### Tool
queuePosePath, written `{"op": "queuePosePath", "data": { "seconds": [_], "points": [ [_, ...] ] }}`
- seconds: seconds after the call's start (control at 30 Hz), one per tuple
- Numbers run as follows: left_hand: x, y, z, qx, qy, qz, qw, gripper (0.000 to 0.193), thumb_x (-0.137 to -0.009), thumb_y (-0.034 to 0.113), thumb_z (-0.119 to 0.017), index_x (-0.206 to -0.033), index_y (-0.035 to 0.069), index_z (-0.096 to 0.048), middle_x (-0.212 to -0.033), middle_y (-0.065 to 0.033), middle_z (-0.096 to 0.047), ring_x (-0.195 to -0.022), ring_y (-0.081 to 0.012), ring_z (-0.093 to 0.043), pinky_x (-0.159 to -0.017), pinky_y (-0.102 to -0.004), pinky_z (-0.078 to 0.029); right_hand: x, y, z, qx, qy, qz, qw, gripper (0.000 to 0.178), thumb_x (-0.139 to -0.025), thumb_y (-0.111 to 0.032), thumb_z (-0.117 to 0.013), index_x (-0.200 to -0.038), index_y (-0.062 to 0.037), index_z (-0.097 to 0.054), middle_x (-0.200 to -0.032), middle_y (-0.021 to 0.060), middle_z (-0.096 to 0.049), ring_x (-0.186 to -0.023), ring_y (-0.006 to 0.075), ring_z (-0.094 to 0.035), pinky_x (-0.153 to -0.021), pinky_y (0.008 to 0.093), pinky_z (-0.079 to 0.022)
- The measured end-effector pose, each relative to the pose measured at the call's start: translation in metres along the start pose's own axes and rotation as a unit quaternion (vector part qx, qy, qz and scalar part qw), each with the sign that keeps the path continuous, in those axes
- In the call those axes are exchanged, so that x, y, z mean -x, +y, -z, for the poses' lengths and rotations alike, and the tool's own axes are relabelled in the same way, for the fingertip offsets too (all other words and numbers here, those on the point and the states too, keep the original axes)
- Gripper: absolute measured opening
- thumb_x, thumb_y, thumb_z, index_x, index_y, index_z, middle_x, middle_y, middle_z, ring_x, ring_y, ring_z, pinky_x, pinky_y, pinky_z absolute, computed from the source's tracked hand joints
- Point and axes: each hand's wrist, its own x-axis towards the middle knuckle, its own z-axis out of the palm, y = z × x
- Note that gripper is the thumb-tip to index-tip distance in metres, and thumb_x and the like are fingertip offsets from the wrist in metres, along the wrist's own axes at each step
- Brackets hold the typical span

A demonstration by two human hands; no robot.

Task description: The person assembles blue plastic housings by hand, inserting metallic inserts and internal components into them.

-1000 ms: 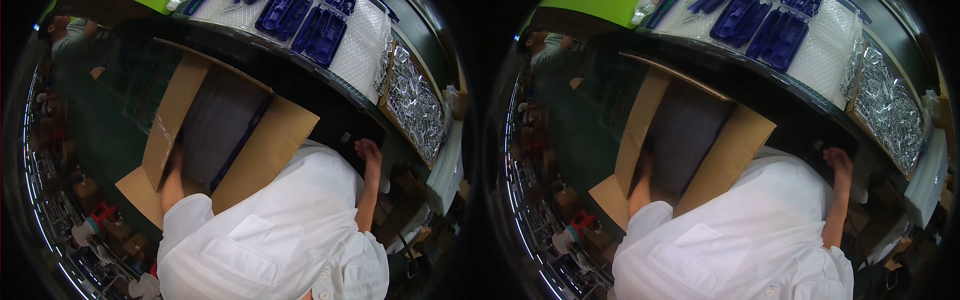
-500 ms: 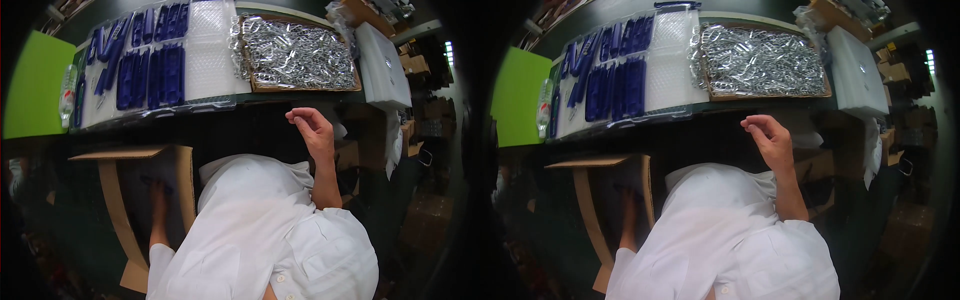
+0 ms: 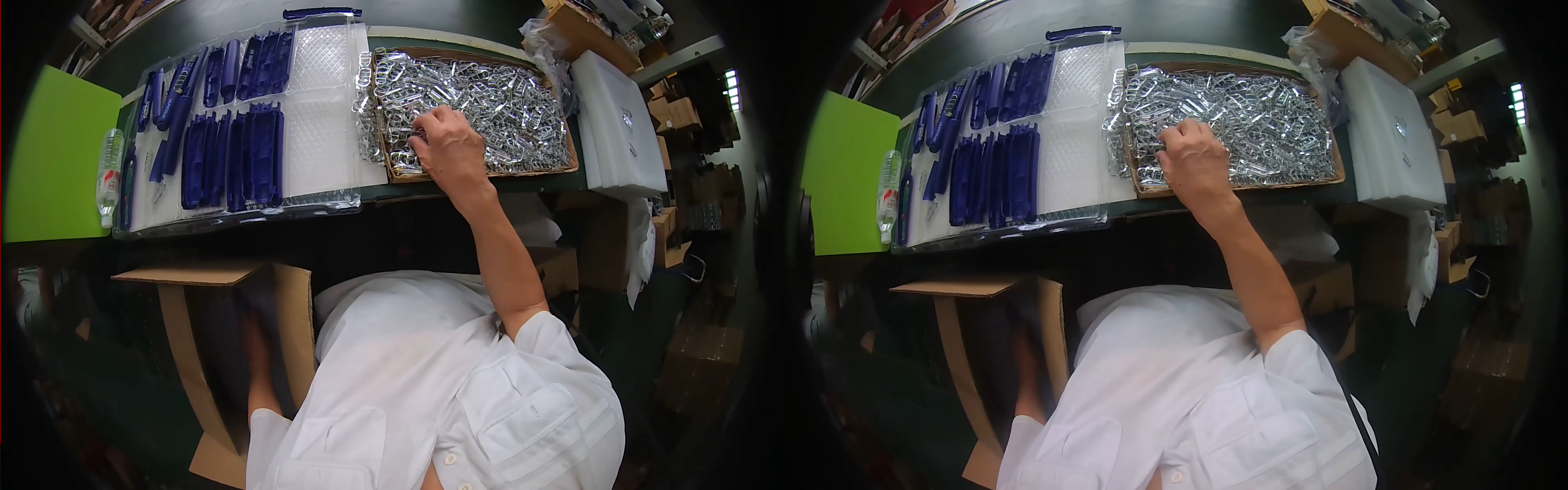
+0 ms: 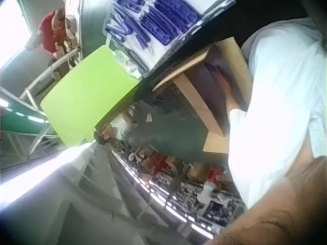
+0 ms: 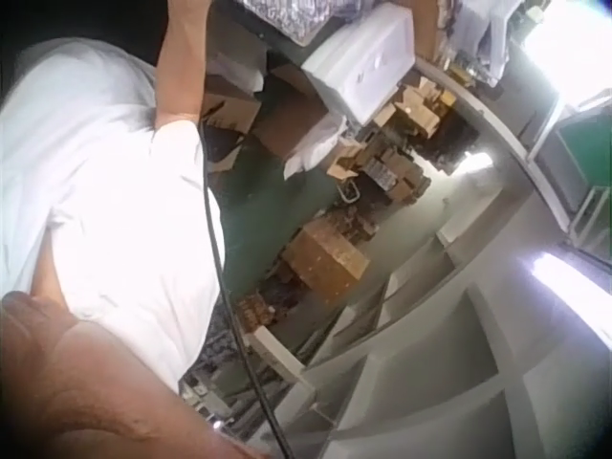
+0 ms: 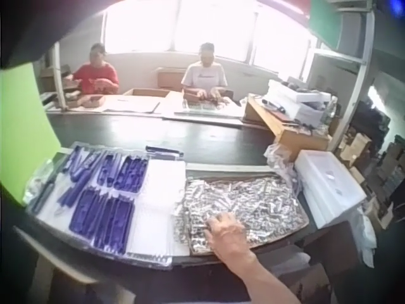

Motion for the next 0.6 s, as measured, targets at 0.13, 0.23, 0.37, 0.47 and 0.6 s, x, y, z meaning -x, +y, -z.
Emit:
{"op": "queuePosePath", "data": {
  "seconds": [0.13,0.23,0.37,0.47,0.6],
  "points": [
    [-0.004,0.007,-0.005,-0.047,0.053,-0.028,0.997,0.037,-0.108,0.007,-0.045,-0.143,0.004,-0.057,-0.148,-0.0279,-0.053,-0.134,-0.0442,-0.055,-0.111,-0.0497,-0.048,0.001,0.008,0.000,-0.017,0.010,0.014,1.000,0.011,-0.088,-0.015,-0.079,-0.096,-0.0089,-0.075,-0.100,0.0073,-0.069,-0.098,0.0285,-0.069,-0.084,0.0414,-0.058],
    [-0.016,0.012,-0.007,-0.005,0.094,-0.028,0.995,0.037,-0.111,0.008,-0.040,-0.146,0.001,-0.053,-0.152,-0.0302,-0.048,-0.134,-0.0445,-0.055,-0.112,-0.0495,-0.047,0.006,0.020,0.008,-0.044,0.020,0.013,0.999,0.010,-0.087,-0.011,-0.078,-0.096,-0.0078,-0.073,-0.098,0.0072,-0.069,-0.092,0.0292,-0.069,-0.080,0.0416,-0.058],
    [-0.027,0.002,-0.010,0.148,0.151,0.005,0.977,0.035,-0.108,0.011,-0.051,-0.140,-0.002,-0.057,-0.139,-0.0297,-0.058,-0.127,-0.0456,-0.058,-0.109,-0.0498,-0.047,0.009,0.033,0.016,-0.064,0.031,-0.024,0.997,0.010,-0.089,-0.011,-0.078,-0.095,-0.0058,-0.072,-0.101,0.0082,-0.070,-0.087,0.0287,-0.071,-0.079,0.0409,-0.057],
    [-0.020,-0.007,-0.017,0.086,0.134,0.031,0.987,0.039,-0.105,0.018,-0.059,-0.137,-0.003,-0.060,-0.134,-0.0279,-0.063,-0.125,-0.0432,-0.061,-0.108,-0.0487,-0.047,0.009,0.034,0.022,-0.077,0.041,-0.043,0.995,0.013,-0.090,-0.013,-0.078,-0.097,-0.0051,-0.072,-0.104,0.0096,-0.070,-0.088,0.0286,-0.071,-0.081,0.0408,-0.058],
    [-0.014,-0.011,-0.017,0.092,0.090,0.121,0.984,0.037,-0.099,0.024,-0.065,-0.122,-0.004,-0.067,-0.119,-0.0258,-0.070,-0.115,-0.0409,-0.066,-0.102,-0.0479,-0.050,0.002,0.034,0.019,-0.067,0.022,-0.032,0.997,0.019,-0.090,-0.020,-0.080,-0.103,-0.0060,-0.076,-0.106,0.0105,-0.069,-0.097,0.0289,-0.069,-0.085,0.0422,-0.058]
  ]
}}
